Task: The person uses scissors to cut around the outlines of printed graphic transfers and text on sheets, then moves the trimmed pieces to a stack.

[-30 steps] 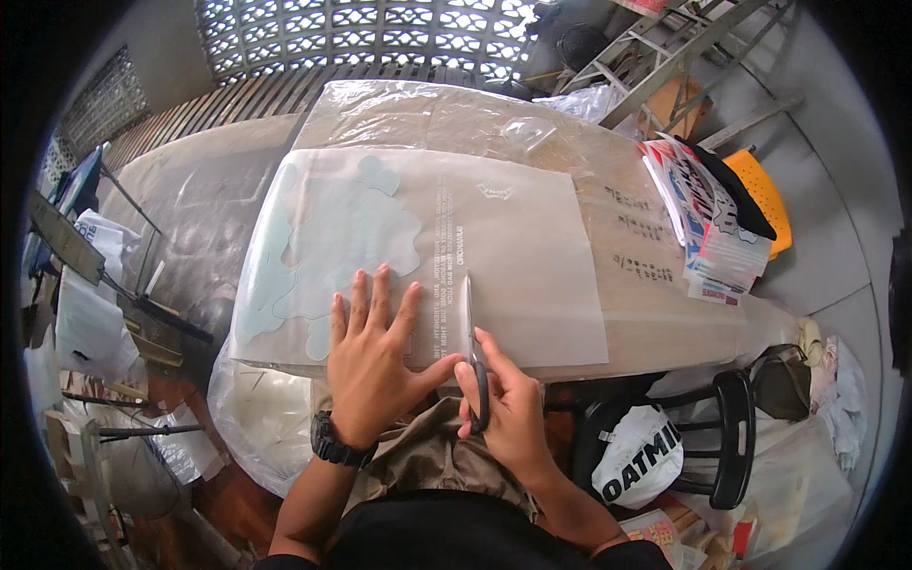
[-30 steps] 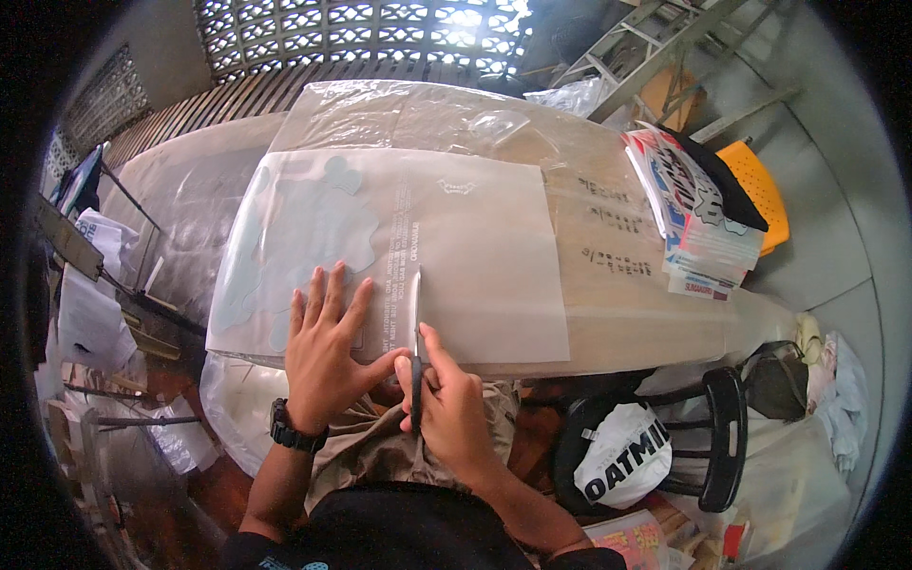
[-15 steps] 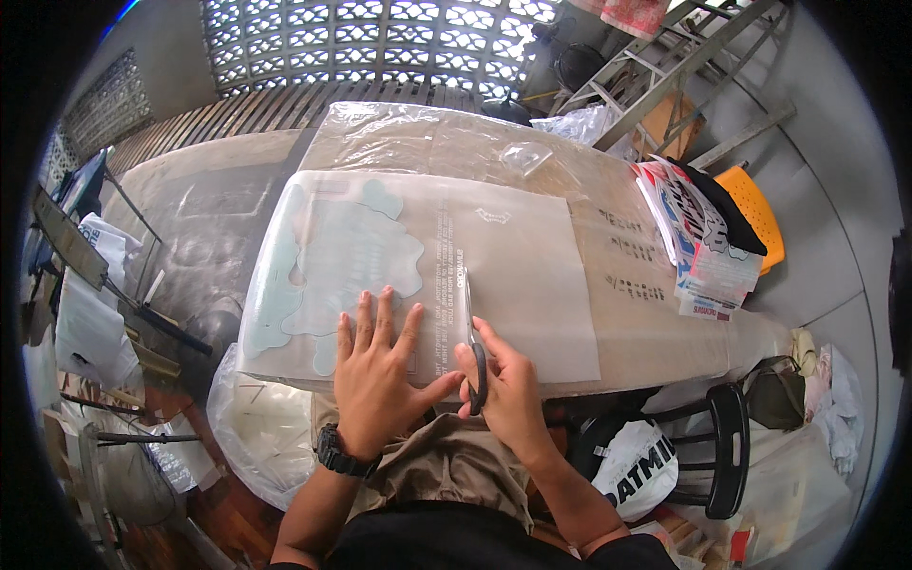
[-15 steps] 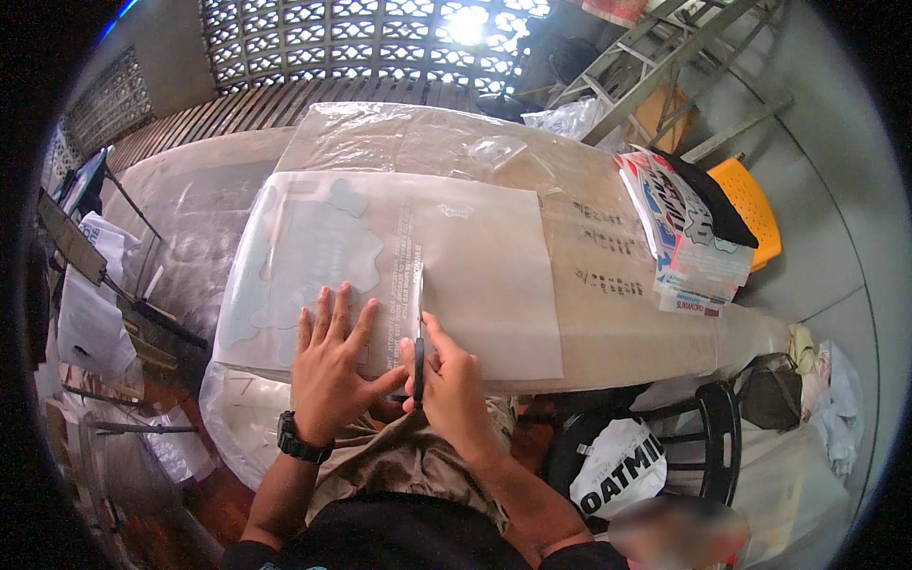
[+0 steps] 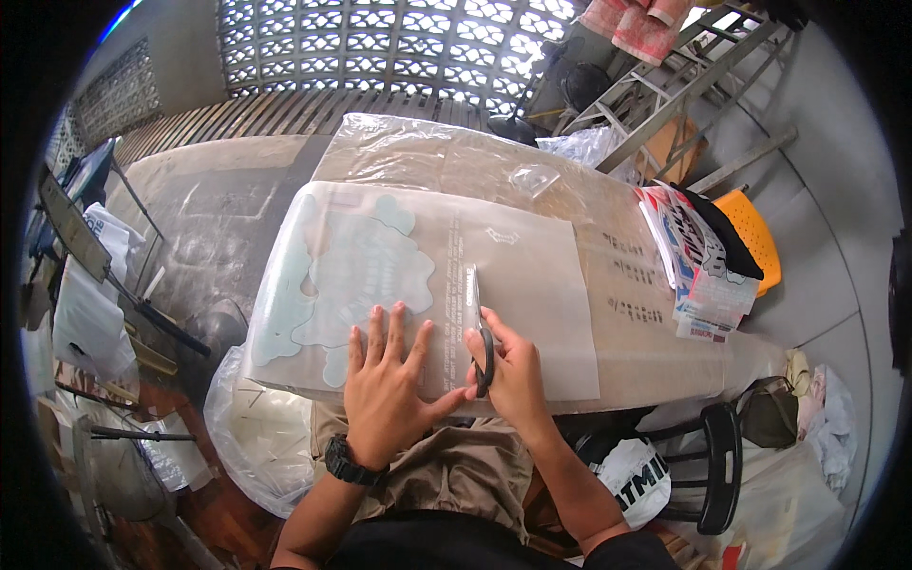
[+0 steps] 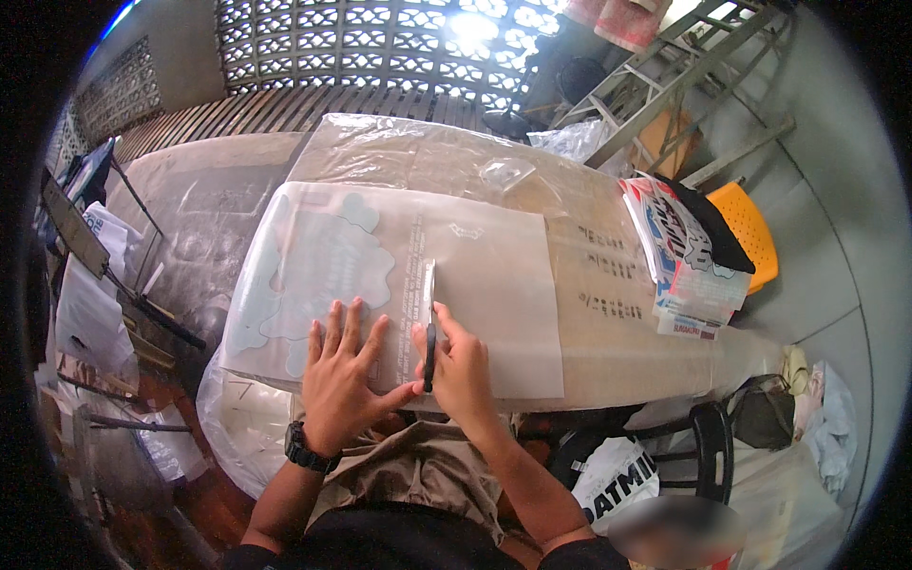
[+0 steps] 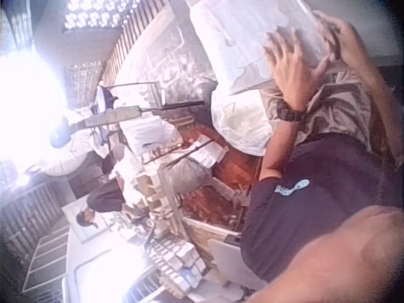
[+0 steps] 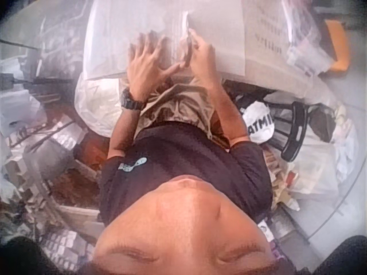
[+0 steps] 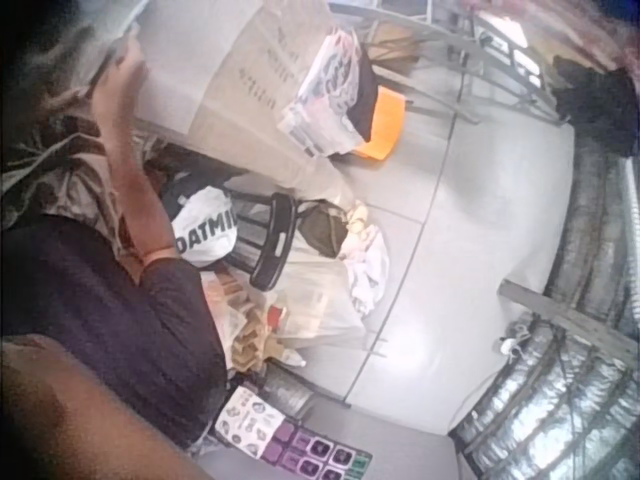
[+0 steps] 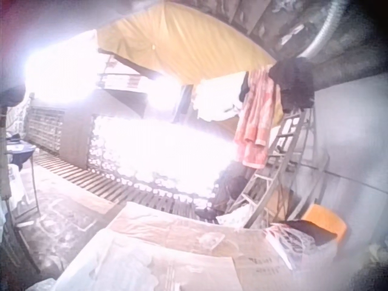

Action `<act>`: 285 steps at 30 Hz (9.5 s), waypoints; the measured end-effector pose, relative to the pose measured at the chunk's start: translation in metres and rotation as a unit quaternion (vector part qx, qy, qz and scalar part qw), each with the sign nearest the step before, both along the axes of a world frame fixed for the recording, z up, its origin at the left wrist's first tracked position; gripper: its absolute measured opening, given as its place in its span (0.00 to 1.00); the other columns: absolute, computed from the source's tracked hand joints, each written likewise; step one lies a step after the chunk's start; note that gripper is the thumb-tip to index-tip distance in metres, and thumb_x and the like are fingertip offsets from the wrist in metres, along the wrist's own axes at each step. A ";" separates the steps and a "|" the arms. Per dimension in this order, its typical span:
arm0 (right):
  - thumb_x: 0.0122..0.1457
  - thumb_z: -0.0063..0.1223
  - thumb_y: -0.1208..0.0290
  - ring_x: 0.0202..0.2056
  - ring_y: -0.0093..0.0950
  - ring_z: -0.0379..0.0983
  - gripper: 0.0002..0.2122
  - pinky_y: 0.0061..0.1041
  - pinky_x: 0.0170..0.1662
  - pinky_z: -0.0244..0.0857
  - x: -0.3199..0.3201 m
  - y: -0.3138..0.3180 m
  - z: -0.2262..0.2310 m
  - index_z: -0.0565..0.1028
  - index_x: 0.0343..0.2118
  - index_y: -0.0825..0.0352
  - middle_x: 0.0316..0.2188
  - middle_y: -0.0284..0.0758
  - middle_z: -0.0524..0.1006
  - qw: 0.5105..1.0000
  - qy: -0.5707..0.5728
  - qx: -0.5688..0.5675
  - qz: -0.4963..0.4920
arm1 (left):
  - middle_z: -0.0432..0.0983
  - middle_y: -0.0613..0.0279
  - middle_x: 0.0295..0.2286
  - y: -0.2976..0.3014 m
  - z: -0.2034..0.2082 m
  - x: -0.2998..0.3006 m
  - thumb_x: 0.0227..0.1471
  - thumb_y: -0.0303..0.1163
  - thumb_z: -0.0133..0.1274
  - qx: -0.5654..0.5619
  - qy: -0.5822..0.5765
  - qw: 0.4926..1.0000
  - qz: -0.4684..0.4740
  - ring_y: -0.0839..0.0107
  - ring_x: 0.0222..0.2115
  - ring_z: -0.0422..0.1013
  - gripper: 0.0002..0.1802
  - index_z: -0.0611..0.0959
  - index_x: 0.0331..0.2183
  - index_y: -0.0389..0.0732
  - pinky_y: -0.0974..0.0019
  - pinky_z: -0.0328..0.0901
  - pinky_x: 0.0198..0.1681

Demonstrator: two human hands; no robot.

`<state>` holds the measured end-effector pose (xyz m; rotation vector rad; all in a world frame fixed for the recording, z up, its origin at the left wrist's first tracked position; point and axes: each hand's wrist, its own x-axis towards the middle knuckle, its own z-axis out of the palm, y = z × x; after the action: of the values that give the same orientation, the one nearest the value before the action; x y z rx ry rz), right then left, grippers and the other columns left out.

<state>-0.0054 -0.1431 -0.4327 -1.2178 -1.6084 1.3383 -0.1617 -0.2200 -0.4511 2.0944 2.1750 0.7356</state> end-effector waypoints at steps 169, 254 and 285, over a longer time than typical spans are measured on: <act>0.64 0.57 0.58 0.14 0.20 0.73 0.30 0.19 0.11 0.55 -0.070 0.197 -0.004 0.65 0.62 0.73 0.16 0.32 0.75 0.997 -0.040 0.065 0.002 | 0.61 0.46 0.62 -0.003 -0.001 -0.016 0.45 0.64 0.60 0.021 -0.044 0.999 -0.020 0.47 0.66 0.53 0.43 0.78 0.56 0.47 0.45 0.45 0.68; 0.64 0.57 0.54 0.19 0.13 0.67 0.35 0.17 0.22 0.63 0.000 -0.128 -0.004 0.59 0.66 0.71 0.18 0.27 0.70 0.993 0.048 -0.108 0.032 | 0.61 0.41 0.62 -0.014 -0.008 -0.044 0.39 0.71 0.61 0.041 0.009 0.998 0.049 0.40 0.65 0.52 0.52 0.77 0.58 0.45 0.40 0.43 0.68; 0.64 0.57 0.51 0.13 0.16 0.68 0.34 0.16 0.17 0.59 -0.041 -0.025 0.009 0.65 0.63 0.75 0.15 0.30 0.72 0.996 0.038 -0.075 0.039 | 0.60 0.41 0.62 -0.013 -0.002 -0.042 0.42 0.64 0.61 0.022 -0.001 0.999 0.043 0.41 0.66 0.51 0.48 0.76 0.58 0.42 0.41 0.42 0.68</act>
<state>-0.0467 -0.1677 -0.4241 -1.1857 -1.5378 1.5598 -0.2035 -0.2330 -0.4536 2.0302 2.2809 0.7985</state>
